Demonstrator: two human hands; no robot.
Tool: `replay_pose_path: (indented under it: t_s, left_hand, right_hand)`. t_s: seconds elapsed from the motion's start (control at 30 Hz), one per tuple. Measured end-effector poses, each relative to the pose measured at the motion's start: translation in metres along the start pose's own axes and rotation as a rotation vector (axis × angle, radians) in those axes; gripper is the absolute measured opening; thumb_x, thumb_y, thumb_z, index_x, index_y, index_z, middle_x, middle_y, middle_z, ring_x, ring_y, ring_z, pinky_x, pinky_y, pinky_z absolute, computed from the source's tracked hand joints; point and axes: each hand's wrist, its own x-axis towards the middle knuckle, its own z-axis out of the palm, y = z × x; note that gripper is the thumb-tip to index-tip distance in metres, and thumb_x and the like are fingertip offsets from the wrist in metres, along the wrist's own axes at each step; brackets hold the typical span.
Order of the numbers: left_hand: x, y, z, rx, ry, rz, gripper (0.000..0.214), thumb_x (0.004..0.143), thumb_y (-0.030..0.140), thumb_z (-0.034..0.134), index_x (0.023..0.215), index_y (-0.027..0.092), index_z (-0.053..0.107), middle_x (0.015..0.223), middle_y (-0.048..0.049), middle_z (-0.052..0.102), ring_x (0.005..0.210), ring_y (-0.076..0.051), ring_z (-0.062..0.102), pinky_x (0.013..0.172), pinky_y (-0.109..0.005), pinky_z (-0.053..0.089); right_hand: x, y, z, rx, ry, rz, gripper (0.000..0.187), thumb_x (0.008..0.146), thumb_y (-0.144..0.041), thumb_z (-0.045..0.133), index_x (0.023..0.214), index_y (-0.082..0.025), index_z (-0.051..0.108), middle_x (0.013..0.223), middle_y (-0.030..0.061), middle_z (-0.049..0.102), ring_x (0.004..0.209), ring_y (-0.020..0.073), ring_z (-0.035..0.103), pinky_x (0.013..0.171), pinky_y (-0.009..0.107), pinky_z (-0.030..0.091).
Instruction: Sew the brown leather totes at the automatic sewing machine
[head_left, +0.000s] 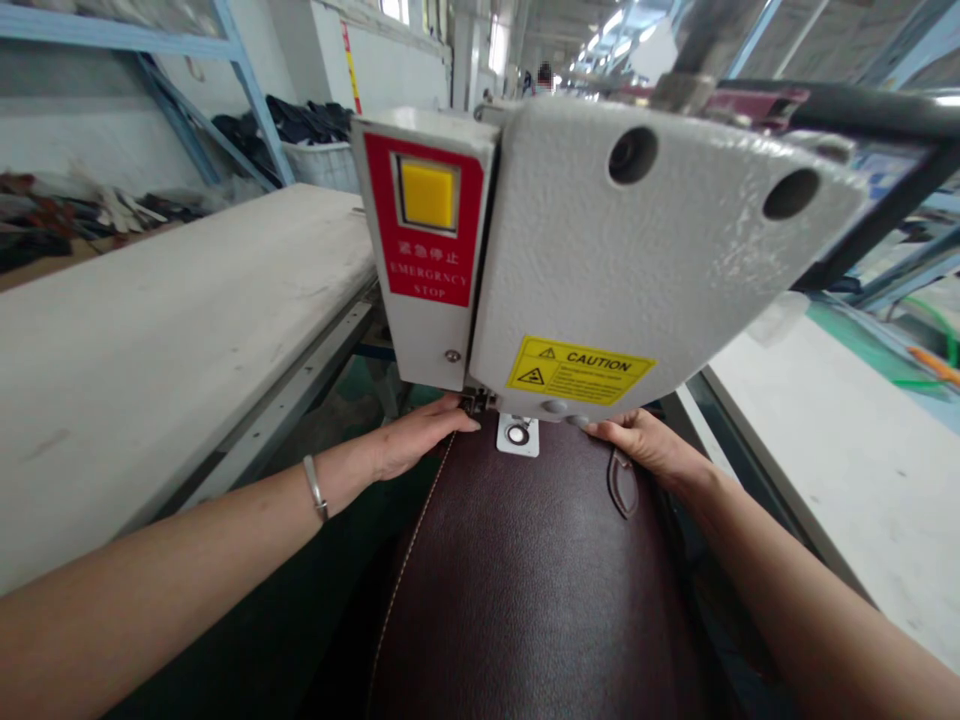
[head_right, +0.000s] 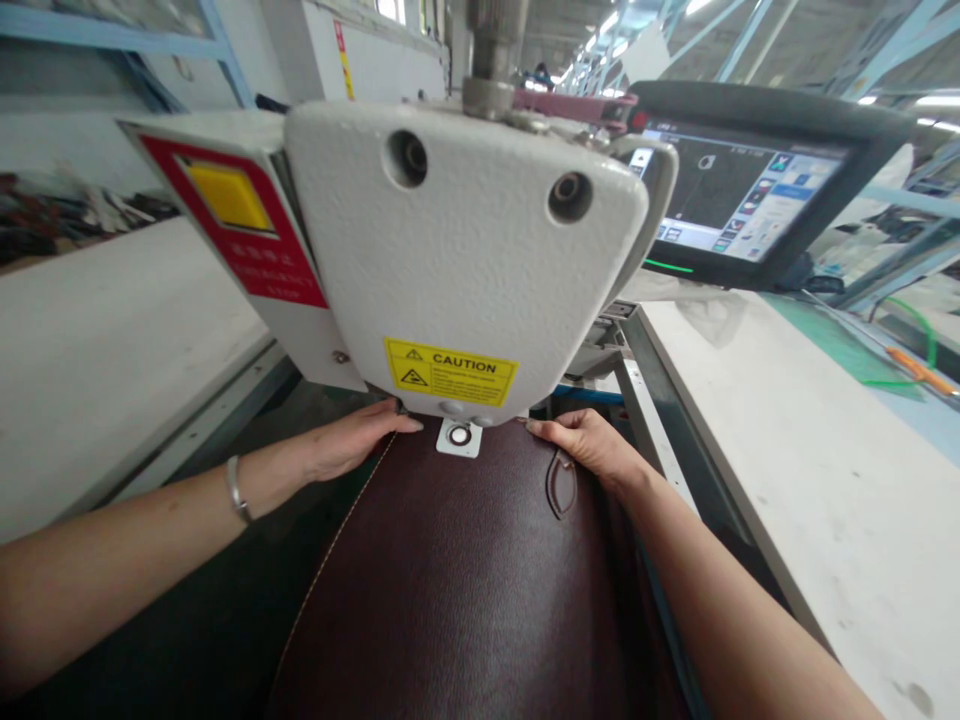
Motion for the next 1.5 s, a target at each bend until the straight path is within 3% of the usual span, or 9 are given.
replay_pose_path:
  t_s: [0.2,0.5,0.77,0.9,1.03,1.17,1.4,1.5]
  left_hand:
    - [0.001,-0.002,-0.002,0.029,-0.004,0.002,0.042,0.077,0.041,0.071,0.115,0.022,0.069,0.133,-0.0047,0.066,0.135,-0.033,0.051,0.122,-0.054,0.026]
    - [-0.006,0.000,0.003,0.225,-0.010,0.020,0.077,0.074,0.045,0.075,0.140,0.020,0.045,0.146,-0.0122,0.052,0.142,-0.035,0.041,0.122,-0.054,0.026]
    - [-0.005,-0.001,0.002,0.198,-0.022,0.026,0.077,0.076,0.042,0.075,0.143,0.021,0.041,0.150,-0.0118,0.048,0.146,-0.034,0.034,0.124,-0.054,0.021]
    - [-0.004,0.000,0.006,0.192,-0.074,0.093,0.079,0.076,0.044,0.079,0.143,0.024,0.041,0.152,-0.0098,0.046,0.148,-0.036,0.031,0.124,-0.056,0.020]
    - [-0.004,-0.002,0.010,0.198,-0.036,0.090,0.090,0.073,0.047,0.082,0.146,0.024,0.035,0.158,-0.0124,0.037,0.149,-0.036,0.029,0.125,-0.056,0.019]
    - [-0.004,-0.004,0.010,0.185,-0.016,0.039,0.092,0.071,0.050,0.084,0.144,0.022,0.036,0.156,-0.0136,0.038,0.148,-0.036,0.030,0.125,-0.055,0.018]
    - [-0.005,-0.005,0.010,0.182,-0.012,0.052,0.093,0.071,0.050,0.084,0.145,0.024,0.034,0.159,-0.0122,0.036,0.150,-0.036,0.026,0.126,-0.055,0.017]
    - [-0.005,-0.006,0.010,0.192,-0.002,0.049,0.091,0.071,0.050,0.084,0.144,0.026,0.037,0.158,-0.0113,0.038,0.150,-0.036,0.026,0.126,-0.056,0.015]
  right_hand:
    - [-0.001,-0.002,0.000,0.071,-0.010,0.061,0.045,0.064,-0.060,0.083,0.054,-0.023,0.061,0.058,0.0061,0.063,0.069,0.0235,0.062,0.063,0.036,0.049]
    - [0.000,-0.002,-0.002,0.061,-0.027,0.036,0.042,0.065,-0.059,0.083,0.062,-0.020,0.067,0.068,0.0076,0.069,0.078,0.0255,0.066,0.067,0.035,0.050]
    - [0.003,0.002,-0.004,0.031,-0.036,0.017,0.042,0.066,-0.062,0.083,0.065,-0.022,0.067,0.058,0.0044,0.062,0.075,0.0270,0.065,0.062,0.035,0.048]
    - [0.003,0.003,-0.005,0.019,-0.055,0.020,0.044,0.067,-0.063,0.082,0.063,-0.022,0.066,0.056,0.0046,0.061,0.072,0.0265,0.063,0.059,0.035,0.046]
    - [0.000,-0.001,-0.004,0.014,-0.076,0.040,0.048,0.068,-0.067,0.080,0.064,-0.020,0.067,0.058,0.0045,0.062,0.066,0.0225,0.060,0.056,0.032,0.043]
    - [-0.002,-0.004,-0.004,0.017,-0.100,0.059,0.053,0.067,-0.070,0.078,0.064,-0.018,0.067,0.062,0.0037,0.063,0.060,0.0170,0.054,0.053,0.030,0.039]
    - [-0.004,-0.006,-0.004,0.008,-0.108,0.087,0.058,0.065,-0.073,0.077,0.060,-0.018,0.059,0.054,-0.0018,0.051,0.050,0.0102,0.038,0.050,0.027,0.025]
    - [-0.004,-0.008,-0.003,-0.004,-0.099,0.080,0.059,0.064,-0.074,0.077,0.060,-0.018,0.058,0.055,-0.0024,0.050,0.051,0.0099,0.037,0.051,0.028,0.024]
